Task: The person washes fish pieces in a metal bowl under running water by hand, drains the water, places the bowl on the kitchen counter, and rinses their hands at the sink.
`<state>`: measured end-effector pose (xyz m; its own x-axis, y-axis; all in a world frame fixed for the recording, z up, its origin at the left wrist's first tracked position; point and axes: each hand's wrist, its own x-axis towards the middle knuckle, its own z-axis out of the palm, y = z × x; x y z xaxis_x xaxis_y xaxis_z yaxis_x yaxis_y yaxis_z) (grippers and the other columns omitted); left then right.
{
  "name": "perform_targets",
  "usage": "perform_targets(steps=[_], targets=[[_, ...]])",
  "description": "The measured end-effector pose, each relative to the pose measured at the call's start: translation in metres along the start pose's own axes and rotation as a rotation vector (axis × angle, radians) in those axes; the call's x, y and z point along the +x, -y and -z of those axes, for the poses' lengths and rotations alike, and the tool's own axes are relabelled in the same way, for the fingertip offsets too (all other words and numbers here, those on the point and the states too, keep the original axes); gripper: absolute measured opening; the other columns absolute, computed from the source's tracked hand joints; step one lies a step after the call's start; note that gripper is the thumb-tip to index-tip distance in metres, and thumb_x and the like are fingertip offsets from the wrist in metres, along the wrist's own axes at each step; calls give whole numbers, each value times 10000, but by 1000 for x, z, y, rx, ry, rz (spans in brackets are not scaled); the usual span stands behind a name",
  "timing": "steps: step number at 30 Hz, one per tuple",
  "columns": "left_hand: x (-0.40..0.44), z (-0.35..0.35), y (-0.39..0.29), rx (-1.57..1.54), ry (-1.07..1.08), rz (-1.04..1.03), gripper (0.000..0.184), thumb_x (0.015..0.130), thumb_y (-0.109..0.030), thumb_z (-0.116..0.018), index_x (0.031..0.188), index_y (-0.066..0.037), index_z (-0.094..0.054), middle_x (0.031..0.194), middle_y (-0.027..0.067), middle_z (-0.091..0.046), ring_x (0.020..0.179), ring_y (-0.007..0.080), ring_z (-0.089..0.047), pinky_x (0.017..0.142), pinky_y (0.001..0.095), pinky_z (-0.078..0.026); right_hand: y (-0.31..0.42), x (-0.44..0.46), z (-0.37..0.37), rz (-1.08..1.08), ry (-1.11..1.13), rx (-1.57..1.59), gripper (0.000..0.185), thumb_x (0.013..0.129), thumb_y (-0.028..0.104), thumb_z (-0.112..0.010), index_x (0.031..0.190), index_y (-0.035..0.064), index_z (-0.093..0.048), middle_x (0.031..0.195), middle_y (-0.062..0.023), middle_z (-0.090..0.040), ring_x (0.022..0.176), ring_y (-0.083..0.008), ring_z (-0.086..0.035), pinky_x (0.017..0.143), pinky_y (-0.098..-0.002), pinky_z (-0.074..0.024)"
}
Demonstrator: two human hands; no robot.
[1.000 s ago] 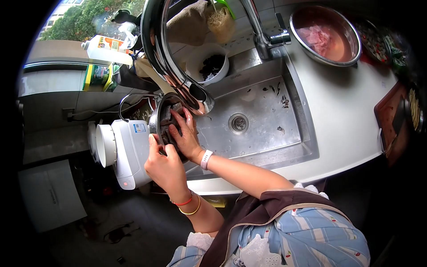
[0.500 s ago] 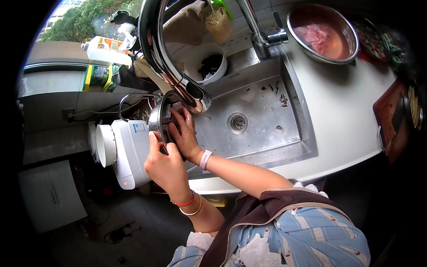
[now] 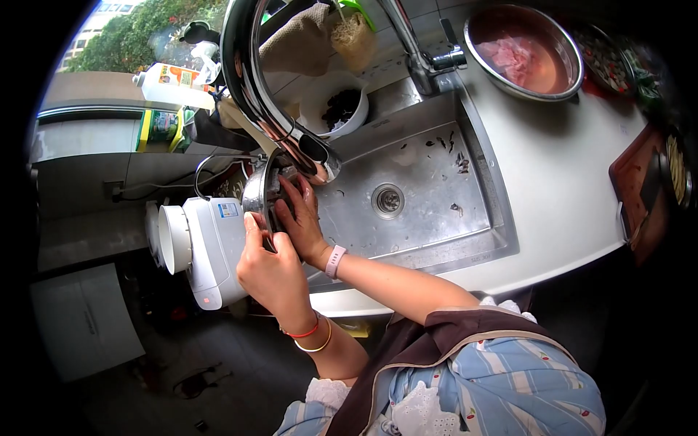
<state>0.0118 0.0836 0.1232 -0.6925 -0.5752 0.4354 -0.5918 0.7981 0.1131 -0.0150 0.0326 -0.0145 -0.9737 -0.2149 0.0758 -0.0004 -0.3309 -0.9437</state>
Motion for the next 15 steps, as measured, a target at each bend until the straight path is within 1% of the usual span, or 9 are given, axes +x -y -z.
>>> perform_targets(steps=[5, 15], targets=[[0, 3, -3, -10, 5, 18, 402, 710, -47, -527, 1095, 44, -598, 778, 170, -649, 640, 277, -629, 622, 353, -485, 0, 0, -2, 14, -11, 28, 493, 923, 390, -430, 1335, 121, -398, 1385, -243, -236, 1271, -388, -251, 1063, -425, -172], [0, 7, -6, -18, 15, 25, 398, 706, -33, -524, 1089, 47, -601, 789, 170, -651, 654, 270, -633, 629, 345, -489, -1, -1, -7, 48, -22, 58, 470, 925, 341, -447, 1336, 120, -391, 1376, -240, -242, 1271, -379, -246, 1061, -420, -179]])
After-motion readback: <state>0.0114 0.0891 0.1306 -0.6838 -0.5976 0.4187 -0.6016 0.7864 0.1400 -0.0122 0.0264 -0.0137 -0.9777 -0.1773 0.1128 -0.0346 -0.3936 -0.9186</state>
